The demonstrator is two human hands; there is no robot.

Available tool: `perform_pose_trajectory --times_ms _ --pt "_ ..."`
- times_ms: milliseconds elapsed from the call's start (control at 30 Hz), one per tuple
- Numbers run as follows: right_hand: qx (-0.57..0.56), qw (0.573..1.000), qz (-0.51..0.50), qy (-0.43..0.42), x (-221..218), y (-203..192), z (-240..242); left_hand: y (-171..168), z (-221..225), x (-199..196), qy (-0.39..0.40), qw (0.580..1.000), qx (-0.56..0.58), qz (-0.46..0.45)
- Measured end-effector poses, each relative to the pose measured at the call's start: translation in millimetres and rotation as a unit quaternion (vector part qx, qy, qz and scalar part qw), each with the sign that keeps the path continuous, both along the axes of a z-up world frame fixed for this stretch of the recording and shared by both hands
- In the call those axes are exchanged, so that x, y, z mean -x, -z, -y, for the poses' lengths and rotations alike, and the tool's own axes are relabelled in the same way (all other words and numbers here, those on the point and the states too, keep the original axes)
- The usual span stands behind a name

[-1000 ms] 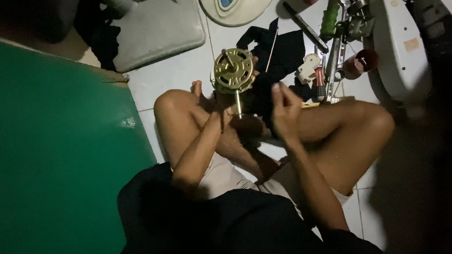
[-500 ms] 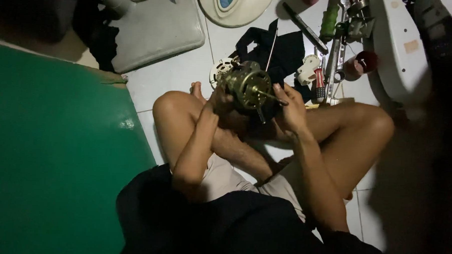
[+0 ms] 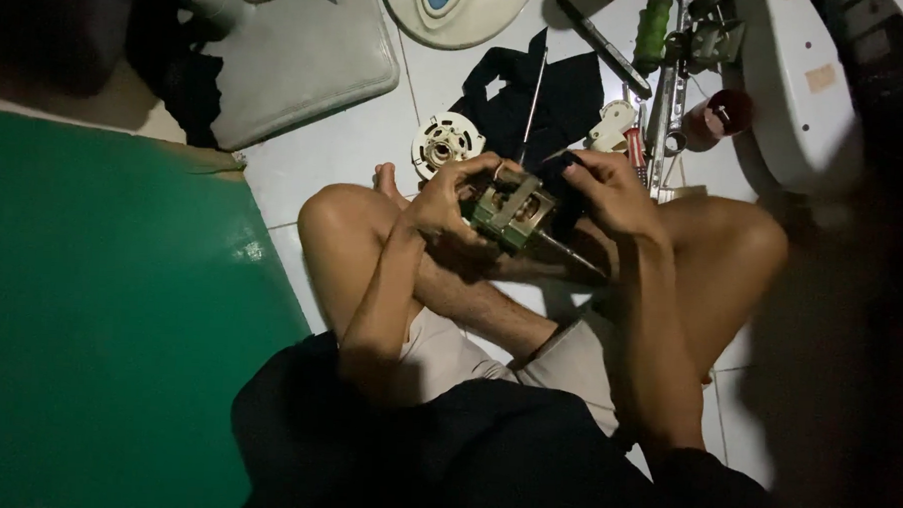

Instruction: The person disassembles, cleans, and lubricates a fan motor assembly on the floor.

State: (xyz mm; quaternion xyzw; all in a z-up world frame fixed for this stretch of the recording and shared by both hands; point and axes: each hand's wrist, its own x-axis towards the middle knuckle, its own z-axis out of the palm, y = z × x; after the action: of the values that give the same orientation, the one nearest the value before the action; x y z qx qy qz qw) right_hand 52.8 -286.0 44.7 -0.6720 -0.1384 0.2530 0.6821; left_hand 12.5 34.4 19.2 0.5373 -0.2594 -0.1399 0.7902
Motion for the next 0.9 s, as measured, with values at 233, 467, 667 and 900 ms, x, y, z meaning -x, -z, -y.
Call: perform_pose_trajectory --times_ms 233,467,667,900 --pt "0.023 0.979 0.201 -0.038 -5.9 -19.9 1.1 0.8 3.3 5.2 -0.011 0.996 -0.090 -0.016" --pt "0.151 0.914 0.348 -0.143 -2.9 -64.6 -4.6 24.9 16.5 13.9 -0.069 0.970 -0.225 -0.063" --pt "0.119 0.972 0.204 -0.010 3.2 16.1 38.5 27.4 19.2 8.5 -0.118 0.959 -0.253 -0.041" --pt "0.047 0.916 0.158 0.365 -17.5 27.6 35.8 35.5 31.6 12.7 -0.220 0.941 -0.257 -0.015"
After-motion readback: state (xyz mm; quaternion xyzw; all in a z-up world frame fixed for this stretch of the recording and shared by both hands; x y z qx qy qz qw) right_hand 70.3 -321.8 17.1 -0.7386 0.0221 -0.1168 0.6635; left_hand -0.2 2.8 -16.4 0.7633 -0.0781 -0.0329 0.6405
